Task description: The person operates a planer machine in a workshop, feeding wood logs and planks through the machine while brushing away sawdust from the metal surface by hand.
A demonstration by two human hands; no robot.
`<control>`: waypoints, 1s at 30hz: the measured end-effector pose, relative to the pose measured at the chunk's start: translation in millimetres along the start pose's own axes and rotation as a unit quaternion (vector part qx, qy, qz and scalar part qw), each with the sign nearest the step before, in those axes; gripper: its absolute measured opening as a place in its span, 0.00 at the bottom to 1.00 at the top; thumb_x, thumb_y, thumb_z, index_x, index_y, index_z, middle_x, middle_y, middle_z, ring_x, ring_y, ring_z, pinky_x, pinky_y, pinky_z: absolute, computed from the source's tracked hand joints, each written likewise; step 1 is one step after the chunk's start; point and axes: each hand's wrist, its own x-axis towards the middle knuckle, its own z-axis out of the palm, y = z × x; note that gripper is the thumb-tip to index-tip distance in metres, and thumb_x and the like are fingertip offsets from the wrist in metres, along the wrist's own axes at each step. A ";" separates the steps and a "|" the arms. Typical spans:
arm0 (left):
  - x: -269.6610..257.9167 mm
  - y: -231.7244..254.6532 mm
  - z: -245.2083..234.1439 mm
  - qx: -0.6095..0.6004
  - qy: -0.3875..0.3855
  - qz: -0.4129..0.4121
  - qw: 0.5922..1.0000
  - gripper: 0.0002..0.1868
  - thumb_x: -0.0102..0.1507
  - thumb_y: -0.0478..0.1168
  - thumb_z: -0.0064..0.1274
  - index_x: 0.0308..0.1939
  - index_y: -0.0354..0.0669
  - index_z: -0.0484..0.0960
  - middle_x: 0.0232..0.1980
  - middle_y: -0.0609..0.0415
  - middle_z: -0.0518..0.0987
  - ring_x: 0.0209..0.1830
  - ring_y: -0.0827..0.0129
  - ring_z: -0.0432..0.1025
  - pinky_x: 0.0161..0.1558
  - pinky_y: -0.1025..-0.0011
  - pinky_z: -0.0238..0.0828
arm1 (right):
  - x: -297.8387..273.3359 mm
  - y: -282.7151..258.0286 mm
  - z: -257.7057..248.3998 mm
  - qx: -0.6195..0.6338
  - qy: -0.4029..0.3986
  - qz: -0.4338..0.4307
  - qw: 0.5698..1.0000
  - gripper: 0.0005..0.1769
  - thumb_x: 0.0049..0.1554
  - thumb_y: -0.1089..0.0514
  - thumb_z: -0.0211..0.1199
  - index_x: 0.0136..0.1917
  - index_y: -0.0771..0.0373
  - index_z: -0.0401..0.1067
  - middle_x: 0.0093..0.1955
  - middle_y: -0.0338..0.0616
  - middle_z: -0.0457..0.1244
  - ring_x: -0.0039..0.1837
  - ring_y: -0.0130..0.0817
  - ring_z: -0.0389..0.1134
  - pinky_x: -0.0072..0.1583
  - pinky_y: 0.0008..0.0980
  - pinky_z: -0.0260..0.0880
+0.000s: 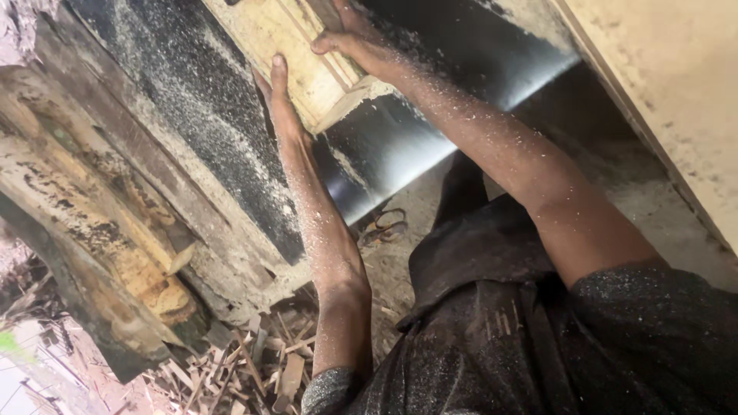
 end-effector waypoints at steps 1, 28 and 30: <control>-9.6 0.5 0.9 0.012 0.004 -0.007 1.000 0.64 0.58 0.65 0.58 0.81 0.44 0.32 0.81 0.30 0.46 0.80 0.42 0.51 0.73 0.46 0.58 | -9.6 -0.2 0.4 0.020 0.000 0.016 1.000 0.58 0.52 0.40 0.65 0.84 0.63 0.41 0.83 0.61 0.49 0.84 0.53 0.49 0.79 0.44 0.52; -253.9 -90.0 -1.6 -0.017 -0.016 0.032 0.999 0.51 0.68 0.49 0.60 0.84 0.41 0.42 0.86 0.37 0.54 0.85 0.53 0.52 0.83 0.60 0.48 | -266.8 7.0 -3.3 0.016 -0.051 -0.008 0.999 0.59 0.58 0.51 0.66 0.88 0.62 0.32 0.92 0.57 0.32 0.91 0.52 0.29 0.87 0.45 0.30; -303.0 -93.7 7.9 0.039 0.032 0.061 0.997 0.48 0.68 0.45 0.60 0.83 0.35 0.49 0.85 0.37 0.55 0.85 0.53 0.52 0.82 0.59 0.48 | -320.1 -9.3 -12.1 0.019 -0.112 0.086 0.990 0.61 0.56 0.48 0.67 0.86 0.62 0.30 0.89 0.57 0.30 0.89 0.49 0.26 0.84 0.45 0.29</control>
